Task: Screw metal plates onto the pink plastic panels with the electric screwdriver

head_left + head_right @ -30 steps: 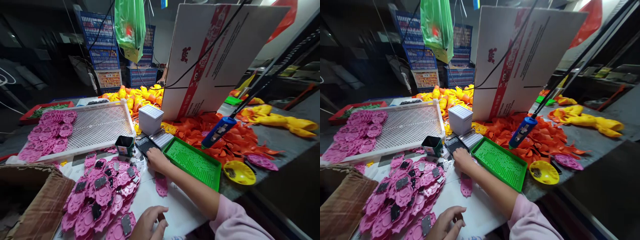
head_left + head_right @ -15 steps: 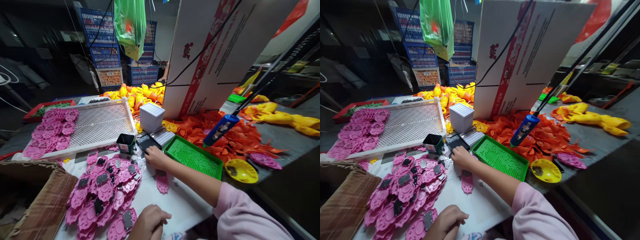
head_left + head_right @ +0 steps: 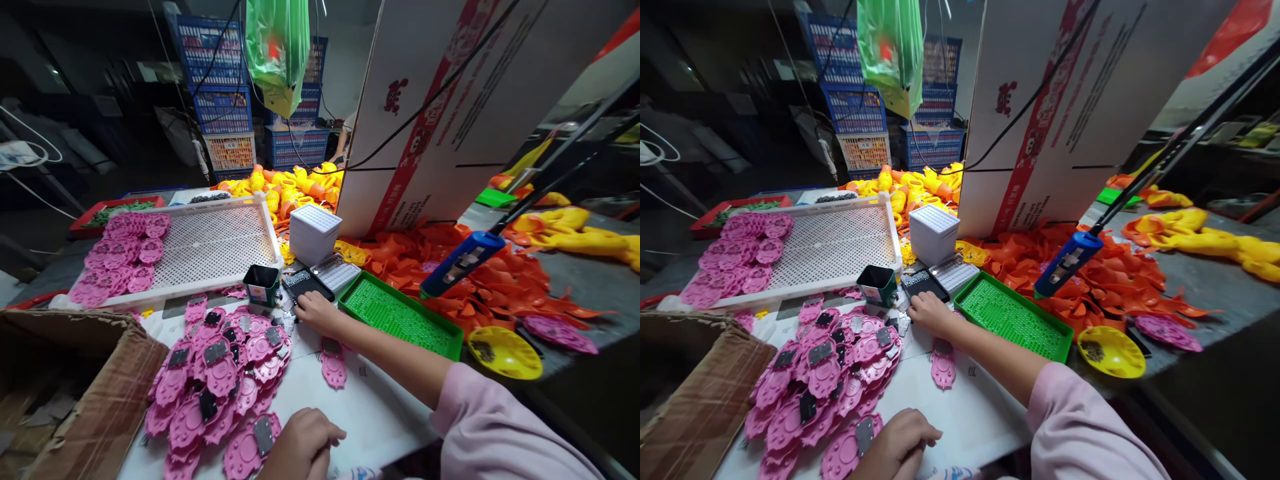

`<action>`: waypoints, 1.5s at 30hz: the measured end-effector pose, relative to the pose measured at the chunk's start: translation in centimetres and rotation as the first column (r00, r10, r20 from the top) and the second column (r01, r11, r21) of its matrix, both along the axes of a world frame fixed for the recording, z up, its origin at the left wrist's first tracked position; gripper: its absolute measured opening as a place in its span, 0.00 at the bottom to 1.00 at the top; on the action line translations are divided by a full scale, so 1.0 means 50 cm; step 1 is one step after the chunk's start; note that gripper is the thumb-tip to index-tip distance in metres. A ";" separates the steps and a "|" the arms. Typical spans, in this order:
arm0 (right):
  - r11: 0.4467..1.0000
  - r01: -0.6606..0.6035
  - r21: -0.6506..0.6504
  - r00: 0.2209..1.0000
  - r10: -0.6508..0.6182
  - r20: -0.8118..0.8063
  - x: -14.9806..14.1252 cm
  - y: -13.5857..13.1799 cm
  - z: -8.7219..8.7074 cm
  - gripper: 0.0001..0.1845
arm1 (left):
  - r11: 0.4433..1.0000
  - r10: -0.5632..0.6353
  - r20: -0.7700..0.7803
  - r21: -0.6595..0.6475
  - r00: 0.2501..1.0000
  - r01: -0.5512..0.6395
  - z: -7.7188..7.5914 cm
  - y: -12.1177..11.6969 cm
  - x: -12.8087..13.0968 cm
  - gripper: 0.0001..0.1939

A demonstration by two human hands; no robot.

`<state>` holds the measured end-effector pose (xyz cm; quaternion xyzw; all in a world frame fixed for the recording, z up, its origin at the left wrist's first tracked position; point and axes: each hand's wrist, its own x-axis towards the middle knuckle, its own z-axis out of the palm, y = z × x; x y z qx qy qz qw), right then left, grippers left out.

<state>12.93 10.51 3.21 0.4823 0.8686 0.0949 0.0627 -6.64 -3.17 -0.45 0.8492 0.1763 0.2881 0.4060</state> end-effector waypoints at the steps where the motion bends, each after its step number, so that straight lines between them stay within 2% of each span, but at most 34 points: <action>1: 1.000 -0.004 0.007 1.000 0.004 -0.003 0.000 -0.001 -0.002 0.18 | 1.000 0.025 0.028 0.015 0.999 -0.026 -0.003 -0.001 0.002 0.24; 4: 0.999 -0.006 0.039 1.000 0.007 -0.017 -0.001 -0.007 -0.008 0.18 | 0.997 0.068 0.111 0.028 0.991 -0.072 -0.003 -0.001 0.005 0.21; 9: 0.990 -0.021 0.141 0.998 0.028 -0.048 -0.001 -0.025 -0.006 0.17 | 0.996 0.016 0.027 -0.092 1.000 -0.013 0.030 -0.006 0.001 0.19; 11: 0.979 -0.041 0.198 0.996 0.055 -0.064 -0.002 -0.038 0.001 0.16 | 0.970 0.125 0.044 -0.217 0.991 -0.112 0.038 -0.014 0.000 0.14; 12: 0.971 -0.053 0.231 0.995 0.071 -0.074 -0.002 -0.047 0.006 0.16 | 0.927 0.231 0.060 -0.317 0.971 -0.201 0.041 -0.017 0.001 0.11; 13: 0.962 -0.064 0.267 0.992 0.090 -0.085 -0.002 -0.057 0.012 0.15 | 0.852 0.358 0.074 -0.435 0.931 -0.293 0.046 -0.017 0.003 0.09; 14: 0.949 -0.075 0.305 0.989 0.110 -0.097 -0.002 -0.069 0.020 0.15 | 0.743 0.488 0.082 -0.561 0.869 -0.365 0.054 -0.015 0.006 0.09; 15: 0.934 -0.085 0.346 0.985 0.131 -0.112 -0.003 -0.084 0.029 0.14 | 0.610 0.604 0.083 -0.687 0.792 -0.394 0.065 -0.008 0.009 0.11; 16: 0.917 -0.093 0.387 0.980 0.154 -0.129 -0.004 -0.100 0.040 0.12 | 0.496 0.680 0.089 -0.787 0.728 -0.367 0.080 0.003 0.013 0.13; 18: 0.877 -0.108 0.468 0.964 0.208 -0.168 -0.008 -0.137 0.064 0.07 | 0.314 0.763 0.131 -0.931 0.633 -0.187 0.118 0.037 0.022 0.14; 20: 0.837 -0.122 0.534 0.940 0.270 -0.208 -0.015 -0.177 0.088 0.07 | 0.167 0.784 0.184 -0.982 0.593 0.085 0.159 0.078 0.032 0.13; 21: 0.820 -0.124 0.559 0.928 0.295 -0.227 -0.020 -0.196 0.099 0.09 | 0.138 0.773 0.192 -0.981 0.604 0.136 0.177 0.097 0.037 0.13; 24: 0.788 -0.104 0.607 0.895 0.340 -0.288 -0.037 -0.244 0.118 0.12 | 0.089 0.732 0.217 -0.970 0.646 0.225 0.216 0.133 0.054 0.18; 27: 0.776 -0.082 0.626 0.868 0.364 -0.337 -0.056 -0.274 0.118 0.12 | 0.045 0.717 0.222 -0.961 0.661 0.273 0.229 0.139 0.069 0.17; 33: 0.779 -0.087 0.621 0.826 0.404 -0.392 -0.082 -0.292 0.101 0.11 | -0.027 0.757 0.153 -0.964 0.635 0.265 0.204 0.131 0.082 0.09; 38: 0.835 -0.130 0.535 0.800 0.408 -0.441 -0.080 -0.315 0.108 0.09 | -0.099 0.735 0.084 -0.968 0.673 0.229 0.179 0.133 0.068 0.07; 39: 0.847 -0.152 0.509 0.779 0.420 -0.466 -0.075 -0.319 0.112 0.09 | -0.107 0.725 0.081 -0.968 0.684 0.228 0.177 0.132 0.062 0.07; 41: 0.872 -0.150 0.467 0.690 0.430 -0.582 -0.059 -0.320 0.117 0.11 | -0.115 0.702 0.087 -0.966 0.707 0.233 0.174 0.128 0.049 0.06; 43: 0.908 -0.052 0.416 0.570 0.369 -0.734 -0.038 -0.306 0.117 0.14 | -0.125 0.672 0.098 -0.962 0.734 0.243 0.170 0.122 0.036 0.07; 45: 0.938 0.097 0.332 0.477 0.249 -0.843 -0.019 -0.279 0.111 0.13 | -0.139 0.636 0.109 -0.958 0.764 0.252 0.163 0.114 0.024 0.08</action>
